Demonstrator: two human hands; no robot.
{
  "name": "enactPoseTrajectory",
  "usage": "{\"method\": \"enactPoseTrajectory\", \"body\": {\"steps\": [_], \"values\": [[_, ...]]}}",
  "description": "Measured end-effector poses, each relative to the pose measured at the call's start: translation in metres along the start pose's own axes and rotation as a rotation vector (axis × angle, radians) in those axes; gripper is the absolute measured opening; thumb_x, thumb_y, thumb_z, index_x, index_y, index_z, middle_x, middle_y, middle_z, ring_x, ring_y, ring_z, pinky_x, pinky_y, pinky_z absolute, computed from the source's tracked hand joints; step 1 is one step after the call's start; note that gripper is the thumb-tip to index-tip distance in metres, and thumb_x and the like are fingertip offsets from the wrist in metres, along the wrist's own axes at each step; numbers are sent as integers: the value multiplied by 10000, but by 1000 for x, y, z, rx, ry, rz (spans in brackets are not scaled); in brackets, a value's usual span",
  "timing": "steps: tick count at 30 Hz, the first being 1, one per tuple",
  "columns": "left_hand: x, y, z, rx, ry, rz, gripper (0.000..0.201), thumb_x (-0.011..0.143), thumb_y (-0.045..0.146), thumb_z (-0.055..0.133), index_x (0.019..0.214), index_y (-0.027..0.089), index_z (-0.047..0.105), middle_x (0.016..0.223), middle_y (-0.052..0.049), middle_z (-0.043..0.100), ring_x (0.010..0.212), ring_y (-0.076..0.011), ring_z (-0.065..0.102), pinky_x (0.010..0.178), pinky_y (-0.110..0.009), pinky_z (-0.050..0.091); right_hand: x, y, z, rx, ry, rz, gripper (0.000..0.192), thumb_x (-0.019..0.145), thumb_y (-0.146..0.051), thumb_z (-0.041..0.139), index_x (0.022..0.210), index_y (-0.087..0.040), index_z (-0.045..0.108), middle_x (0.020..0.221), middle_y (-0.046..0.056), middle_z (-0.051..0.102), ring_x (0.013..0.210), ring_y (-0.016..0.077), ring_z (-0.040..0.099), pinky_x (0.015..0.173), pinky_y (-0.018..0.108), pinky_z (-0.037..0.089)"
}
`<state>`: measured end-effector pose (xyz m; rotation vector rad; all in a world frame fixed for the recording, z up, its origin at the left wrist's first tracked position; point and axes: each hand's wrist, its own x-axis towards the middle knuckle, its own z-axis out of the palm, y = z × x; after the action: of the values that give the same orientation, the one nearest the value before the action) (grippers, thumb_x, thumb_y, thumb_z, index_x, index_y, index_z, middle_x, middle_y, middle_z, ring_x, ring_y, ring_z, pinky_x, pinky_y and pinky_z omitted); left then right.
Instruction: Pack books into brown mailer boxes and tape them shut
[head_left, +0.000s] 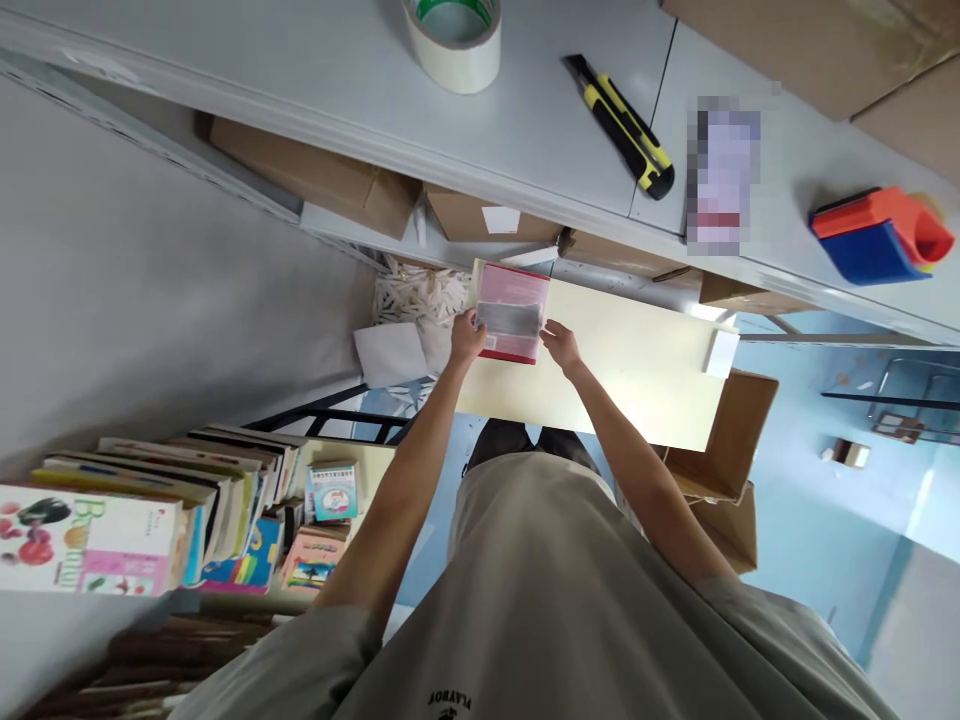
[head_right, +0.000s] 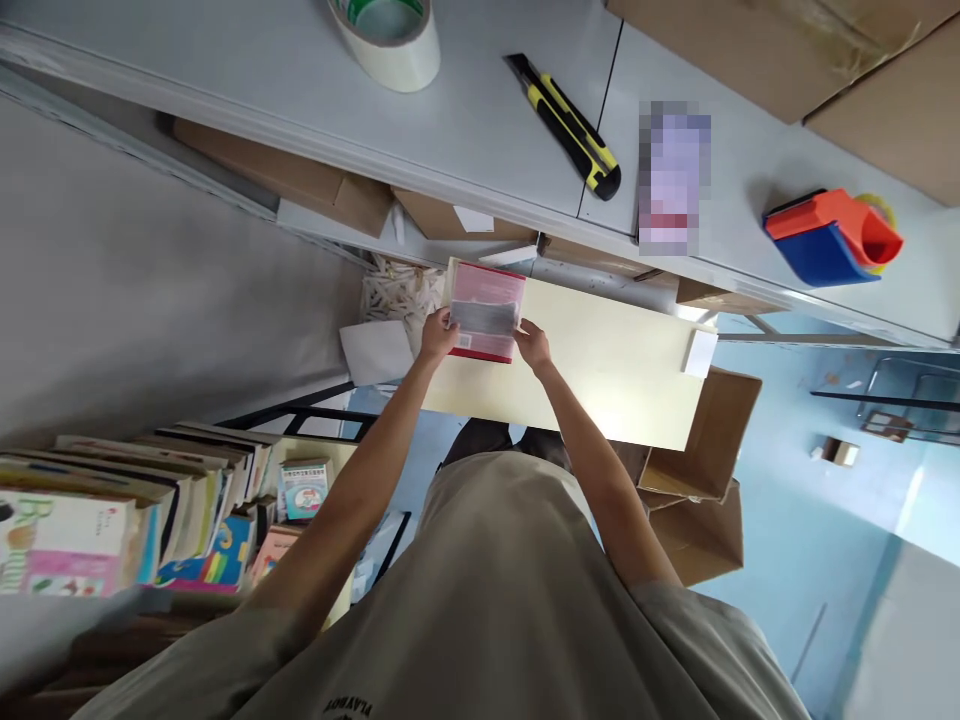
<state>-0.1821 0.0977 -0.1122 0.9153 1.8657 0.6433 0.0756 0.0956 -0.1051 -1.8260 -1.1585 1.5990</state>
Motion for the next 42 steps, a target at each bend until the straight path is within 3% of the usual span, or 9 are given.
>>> {"method": "enactPoseTrajectory", "body": {"steps": [5,12,16,25,29,33,37,40,42], "values": [[-51,-8,-11,-152,37,-50,351,881,338,789,1206,207,790,1387,-216,822,1348,-405,782,1288,-545,542,-49,-14,-24,63,8,66,606,762,-658,902,1203,-247,840,1426,163,857,1297,319,800,1165,542,664],[-148,-10,-22,-415,132,39,229,878,403,718,1007,242,818,1053,-110,890,1059,-297,836,1106,-485,650,-98,-39,-44,62,-145,-89,644,761,-740,933,1178,-255,855,1300,148,899,1196,311,848,1163,558,663],[-223,-14,-31,-437,303,34,161,843,370,746,901,244,827,959,-81,883,1024,-299,844,1059,-465,666,-126,-43,-33,56,-285,-178,716,783,-849,928,1193,-266,860,1309,136,902,1213,310,856,1172,552,666],[-430,-72,-37,-567,737,-96,189,802,418,841,836,235,806,951,-91,869,950,-303,832,974,-493,694,-232,-23,39,31,-738,-218,755,838,-901,905,1246,-269,851,1348,149,892,1246,326,860,1206,539,662],[-491,-93,-53,-623,910,-128,226,766,444,846,826,231,802,933,-88,865,947,-303,818,973,-492,690,-277,-19,68,-13,-886,-218,750,812,-888,936,1229,-270,853,1329,142,895,1229,330,863,1190,537,675],[-536,-122,-75,-689,1064,-105,230,789,462,824,796,242,758,882,-69,826,948,-282,789,977,-464,678,-312,-20,102,-83,-992,-277,697,850,-859,931,1231,-280,858,1311,128,897,1218,319,866,1186,521,680],[-576,-176,-98,-835,1194,-97,479,924,663,809,769,240,644,880,-84,760,962,-264,787,995,-465,669,-354,-16,152,-149,-1087,-328,715,847,-865,935,1245,-275,864,1289,126,898,1163,305,867,1147,504,699],[-613,-231,-120,-1002,1297,-164,557,962,777,812,931,238,677,1002,-103,792,964,-241,806,962,-427,676,-398,-5,202,-193,-1191,-354,731,850,-876,935,1259,-273,868,1280,126,899,1138,301,868,1115,496,711],[-642,-270,-137,-1118,1409,-230,540,997,753,826,1054,233,691,1096,-115,820,948,-208,818,926,-369,678,-431,7,239,-220,-1259,-369,758,839,-905,928,1256,-274,867,1268,121,903,1133,303,869,1102,494,718]]}}
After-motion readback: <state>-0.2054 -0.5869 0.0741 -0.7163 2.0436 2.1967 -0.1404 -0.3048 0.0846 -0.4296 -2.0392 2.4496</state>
